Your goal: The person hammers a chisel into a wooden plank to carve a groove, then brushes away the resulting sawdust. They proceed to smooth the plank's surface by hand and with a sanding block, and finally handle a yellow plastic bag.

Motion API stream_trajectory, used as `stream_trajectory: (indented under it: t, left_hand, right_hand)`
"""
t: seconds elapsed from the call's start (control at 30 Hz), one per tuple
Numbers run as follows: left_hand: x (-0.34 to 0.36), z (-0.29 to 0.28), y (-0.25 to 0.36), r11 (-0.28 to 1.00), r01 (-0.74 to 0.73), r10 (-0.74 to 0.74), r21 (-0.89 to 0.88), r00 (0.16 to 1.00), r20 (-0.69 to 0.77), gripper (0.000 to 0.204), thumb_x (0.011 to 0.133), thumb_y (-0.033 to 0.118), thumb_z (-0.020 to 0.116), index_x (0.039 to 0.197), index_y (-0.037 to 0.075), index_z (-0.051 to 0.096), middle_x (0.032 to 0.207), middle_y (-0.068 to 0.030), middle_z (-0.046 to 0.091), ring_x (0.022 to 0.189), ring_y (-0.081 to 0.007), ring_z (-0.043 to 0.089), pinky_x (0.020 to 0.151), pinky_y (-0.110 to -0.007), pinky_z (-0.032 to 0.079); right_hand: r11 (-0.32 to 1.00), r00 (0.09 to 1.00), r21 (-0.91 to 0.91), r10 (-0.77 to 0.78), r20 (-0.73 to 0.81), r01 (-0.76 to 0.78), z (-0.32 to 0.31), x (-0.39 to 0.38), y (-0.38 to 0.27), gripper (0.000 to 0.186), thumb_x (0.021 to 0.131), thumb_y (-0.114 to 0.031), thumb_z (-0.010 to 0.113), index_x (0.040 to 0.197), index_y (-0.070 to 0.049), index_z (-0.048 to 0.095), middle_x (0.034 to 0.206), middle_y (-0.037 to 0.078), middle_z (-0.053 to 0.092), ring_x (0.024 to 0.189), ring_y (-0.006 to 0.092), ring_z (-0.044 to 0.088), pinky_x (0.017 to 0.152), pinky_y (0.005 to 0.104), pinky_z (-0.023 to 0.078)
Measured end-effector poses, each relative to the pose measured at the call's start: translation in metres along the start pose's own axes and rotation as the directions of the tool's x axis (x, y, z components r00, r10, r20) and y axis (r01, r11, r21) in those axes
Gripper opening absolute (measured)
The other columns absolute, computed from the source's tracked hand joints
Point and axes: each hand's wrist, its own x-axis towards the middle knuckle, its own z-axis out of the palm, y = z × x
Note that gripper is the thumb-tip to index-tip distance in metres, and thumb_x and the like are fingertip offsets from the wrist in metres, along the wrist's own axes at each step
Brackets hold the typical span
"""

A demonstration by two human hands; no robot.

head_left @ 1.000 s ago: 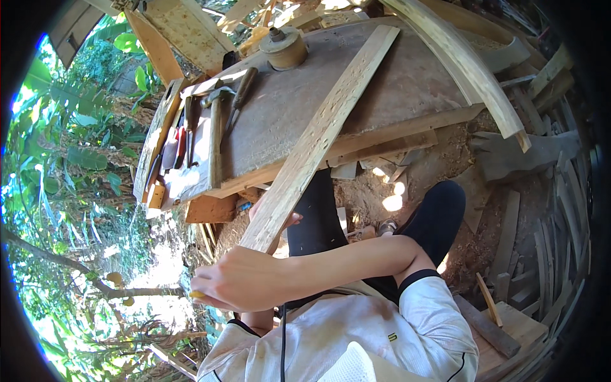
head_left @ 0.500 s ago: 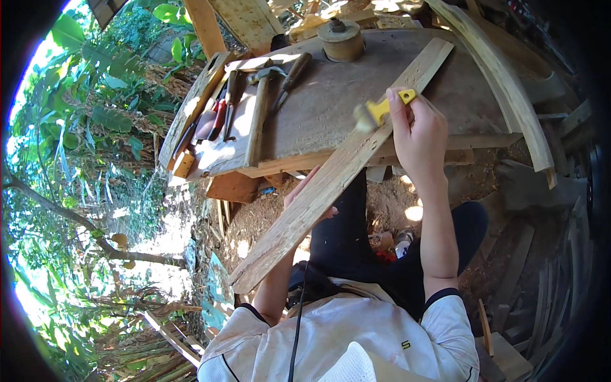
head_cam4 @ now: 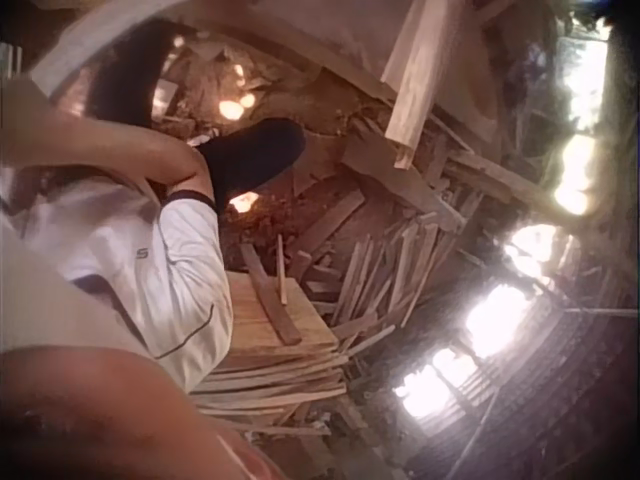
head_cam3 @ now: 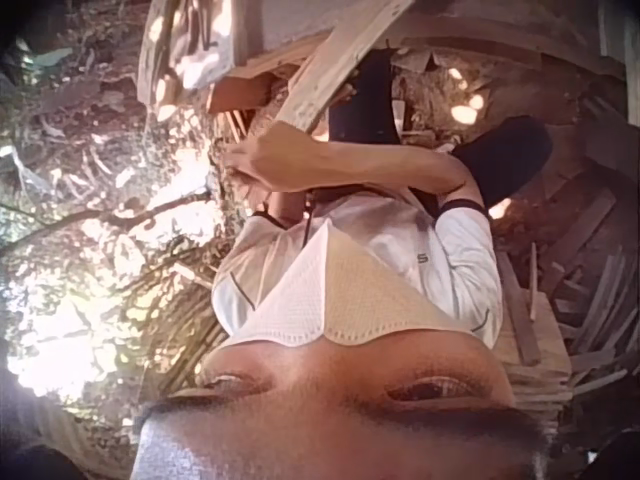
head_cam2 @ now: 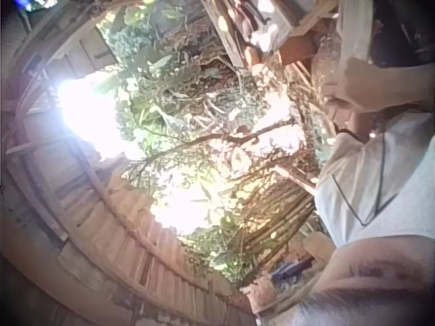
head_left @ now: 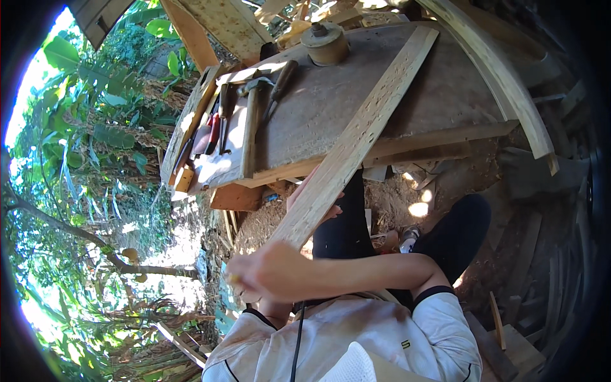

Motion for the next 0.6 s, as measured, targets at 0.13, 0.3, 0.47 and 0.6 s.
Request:
stream_trajectory:
  t: [0.13, 0.3, 0.47, 0.6]
  left_hand:
    - [-0.006, -0.023, -0.021, 1.0, -0.022, 0.023, 0.022, 0.999, -0.042, 0.094, 0.076, 0.003, 0.086, 0.154, 0.002, 0.033, 0.12, -0.0217, 0.065, 0.086, -0.025, 0.073, 0.072, -0.034, 0.065]
    - [-0.01, -0.019, -0.006, 0.985, -0.149, 0.149, 0.092, 0.989, 0.006, 0.103, 0.069, 0.01, 0.092, 0.153, 0.0, 0.033, 0.125, -0.016, 0.064, 0.083, -0.0182, 0.071, 0.075, -0.031, 0.064]
    - [-0.017, -0.029, -0.007, 0.983, -0.165, 0.16, 0.08, 0.985, 0.068, 0.113, 0.065, 0.022, 0.096, 0.154, 0.0, 0.031, 0.127, -0.0157, 0.063, 0.083, -0.0182, 0.071, 0.073, -0.031, 0.063]
    - [-0.024, -0.024, 0.005, 0.995, -0.094, 0.094, 0.012, 0.996, -0.005, 0.123, 0.059, 0.028, 0.098, 0.156, 0.002, 0.027, 0.122, -0.0155, 0.065, 0.082, -0.0195, 0.072, 0.07, -0.031, 0.062]
  right_hand:
    - [0.959, 0.943, -0.187, 0.15, -0.296, -0.211, -0.109, -0.02, 0.023, 0.013, 0.095, -0.019, 0.064, 0.099, -0.008, 0.071, 0.084, 0.012, 0.069, 0.063, 0.0274, 0.067, 0.056, 0.0392, 0.053]
    - [0.802, 0.598, -0.106, 0.343, -0.724, -0.588, -0.219, -0.06, 0.065, 0.028, 0.102, -0.024, 0.058, 0.094, 0.0, 0.069, 0.068, 0.011, 0.067, 0.054, 0.0211, 0.065, 0.049, 0.0333, 0.048]
    - [0.68, 0.743, -0.564, -0.043, -0.668, -0.468, -0.187, -0.045, 0.052, 0.008, 0.094, -0.016, 0.065, 0.098, -0.009, 0.066, 0.08, 0.008, 0.067, 0.064, 0.023, 0.068, 0.055, 0.0365, 0.051]
    - [0.882, 0.912, -0.413, 0.044, -0.408, -0.228, -0.145, -0.038, 0.035, 0.007, 0.093, -0.015, 0.068, 0.096, -0.01, 0.066, 0.081, 0.009, 0.069, 0.062, 0.0234, 0.067, 0.057, 0.0354, 0.052]
